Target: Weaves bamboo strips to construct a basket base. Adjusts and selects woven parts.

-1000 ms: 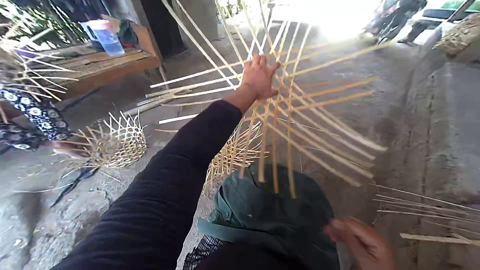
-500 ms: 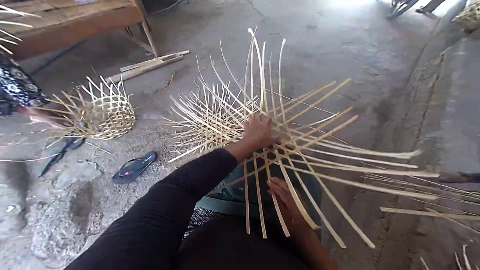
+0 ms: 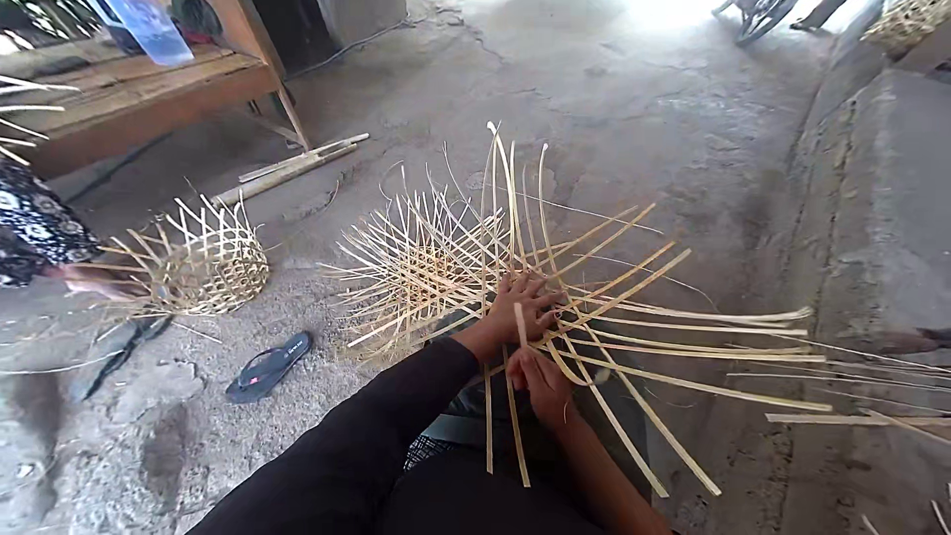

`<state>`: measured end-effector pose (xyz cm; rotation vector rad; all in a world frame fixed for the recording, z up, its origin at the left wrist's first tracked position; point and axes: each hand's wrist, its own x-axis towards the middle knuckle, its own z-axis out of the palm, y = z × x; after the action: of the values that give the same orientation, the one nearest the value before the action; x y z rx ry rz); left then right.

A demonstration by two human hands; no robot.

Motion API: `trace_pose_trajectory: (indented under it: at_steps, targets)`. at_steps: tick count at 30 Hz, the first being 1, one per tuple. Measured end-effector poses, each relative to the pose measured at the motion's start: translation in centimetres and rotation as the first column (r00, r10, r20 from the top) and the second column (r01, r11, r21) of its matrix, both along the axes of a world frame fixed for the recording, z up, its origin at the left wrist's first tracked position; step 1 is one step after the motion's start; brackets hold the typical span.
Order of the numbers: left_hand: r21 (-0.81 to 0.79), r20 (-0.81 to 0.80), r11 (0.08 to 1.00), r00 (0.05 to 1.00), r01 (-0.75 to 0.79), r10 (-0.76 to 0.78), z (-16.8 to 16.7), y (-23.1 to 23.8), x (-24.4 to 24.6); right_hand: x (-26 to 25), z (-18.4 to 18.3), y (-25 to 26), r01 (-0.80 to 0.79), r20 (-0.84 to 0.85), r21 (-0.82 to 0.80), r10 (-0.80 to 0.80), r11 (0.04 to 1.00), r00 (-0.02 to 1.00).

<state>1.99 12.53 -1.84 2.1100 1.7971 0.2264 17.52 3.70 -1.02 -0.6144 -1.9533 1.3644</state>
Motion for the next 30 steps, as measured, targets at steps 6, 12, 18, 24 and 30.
trace_pose_trajectory:
  at_steps: [6, 12, 18, 24, 30]
  targets:
    - [-0.021, 0.003, 0.999, 0.999, -0.041, 0.041, -0.4, 0.4, 0.9, 0.5, 0.6, -0.9, 0.038, -0.078, -0.43, -0.079, 0.902, 0.994]
    - [-0.014, 0.05, 0.999, 0.998, -0.047, 0.048, -0.6, -0.3, 1.8, 0.7, -0.7, -2.8, 0.236, -0.045, -0.267, -0.257, 0.934, 0.965]
    - [-0.034, 0.038, 0.999, 0.999, -0.032, 0.033, -0.9, 0.0, 1.8, 2.2, -0.9, -5.3, 0.242, -0.121, -0.179, -0.266, 0.954, 0.956]
    - [-0.02, 0.047, 0.998, 0.997, -0.061, 0.062, -0.7, 0.1, 1.5, 4.5, -0.4, -7.5, 0.157, -0.193, -0.265, -0.212, 0.951, 0.958]
    - [-0.016, 0.058, 0.983, 0.981, -0.185, 0.186, -0.4, 2.3, 0.2, 8.8, -0.1, -5.5, 0.3, -0.05, -0.108, -0.306, 0.948, 0.951]
